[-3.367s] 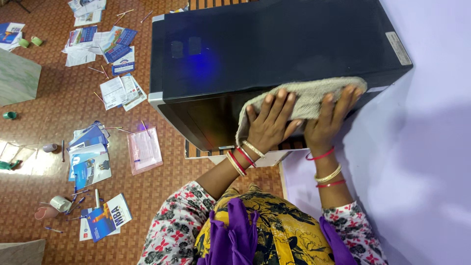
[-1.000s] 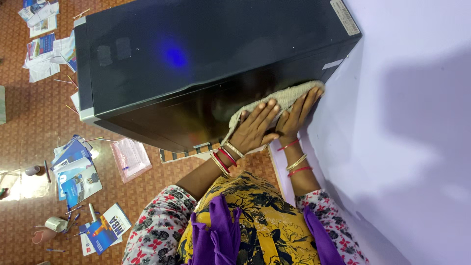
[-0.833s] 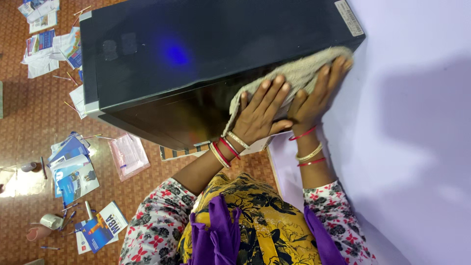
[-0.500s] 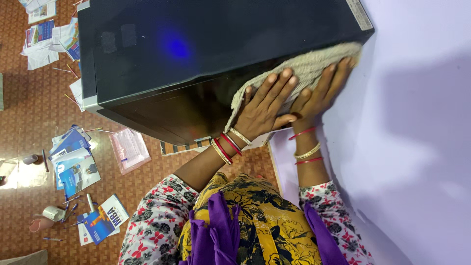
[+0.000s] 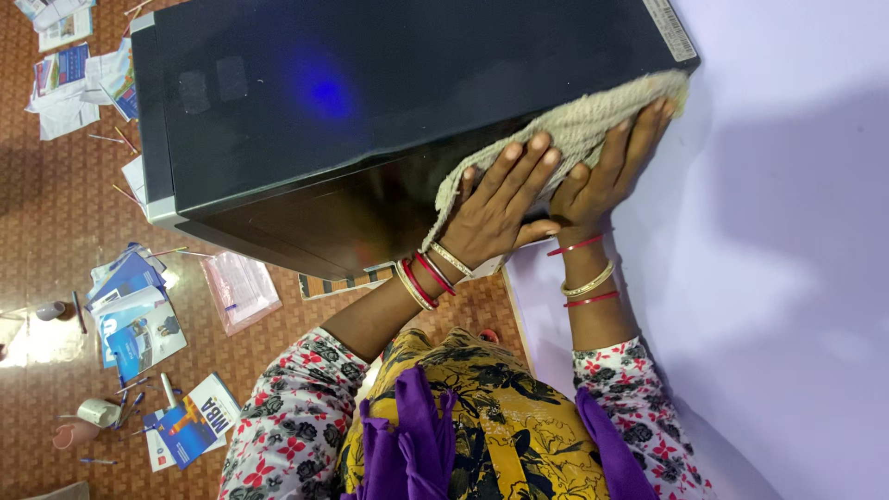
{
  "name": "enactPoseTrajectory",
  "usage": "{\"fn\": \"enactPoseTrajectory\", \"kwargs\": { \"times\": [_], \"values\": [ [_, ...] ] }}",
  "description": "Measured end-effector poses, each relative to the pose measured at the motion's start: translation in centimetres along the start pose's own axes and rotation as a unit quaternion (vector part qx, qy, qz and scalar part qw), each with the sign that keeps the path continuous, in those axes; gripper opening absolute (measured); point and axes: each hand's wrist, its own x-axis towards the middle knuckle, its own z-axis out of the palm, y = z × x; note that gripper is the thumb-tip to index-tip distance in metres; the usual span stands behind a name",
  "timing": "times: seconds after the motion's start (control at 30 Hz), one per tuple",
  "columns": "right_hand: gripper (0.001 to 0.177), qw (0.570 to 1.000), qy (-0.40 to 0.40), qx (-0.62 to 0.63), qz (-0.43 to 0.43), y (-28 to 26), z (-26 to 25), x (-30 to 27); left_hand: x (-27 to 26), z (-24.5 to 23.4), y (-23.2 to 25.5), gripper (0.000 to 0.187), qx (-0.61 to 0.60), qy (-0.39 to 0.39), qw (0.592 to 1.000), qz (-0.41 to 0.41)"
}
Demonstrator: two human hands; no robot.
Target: The person wipes the top and sides of a computer tower with a cloth, moving the cloth across the surfaces and reaching around the unit.
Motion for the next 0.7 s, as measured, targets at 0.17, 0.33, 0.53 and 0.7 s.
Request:
{"fn": "enactPoseTrajectory", "kwargs": {
  "times": [0.17,0.33,0.53,0.7],
  "values": [
    [0.057,0.998,-0.035,-0.002,0.048,-0.3,1.3,-10.1,-6.5,4.1,0.4,0.079,0.006,-0.03,0.999,0.02],
    [0.062,0.982,-0.12,0.027,0.143,-1.5,1.8,-19.6,-12.0,7.5,0.5,0.075,-0.057,-0.15,0.984,0.074],
    [0.062,0.965,-0.116,0.075,0.224,-3.1,2.4,-20.7,-11.5,6.3,0.5,0.074,-0.135,-0.189,0.97,0.063],
    [0.06,0.982,-0.067,0.027,0.174,-0.8,2.1,-13.5,-5.9,1.9,-0.2,0.076,-0.098,-0.129,0.985,0.053]
  ]
}}
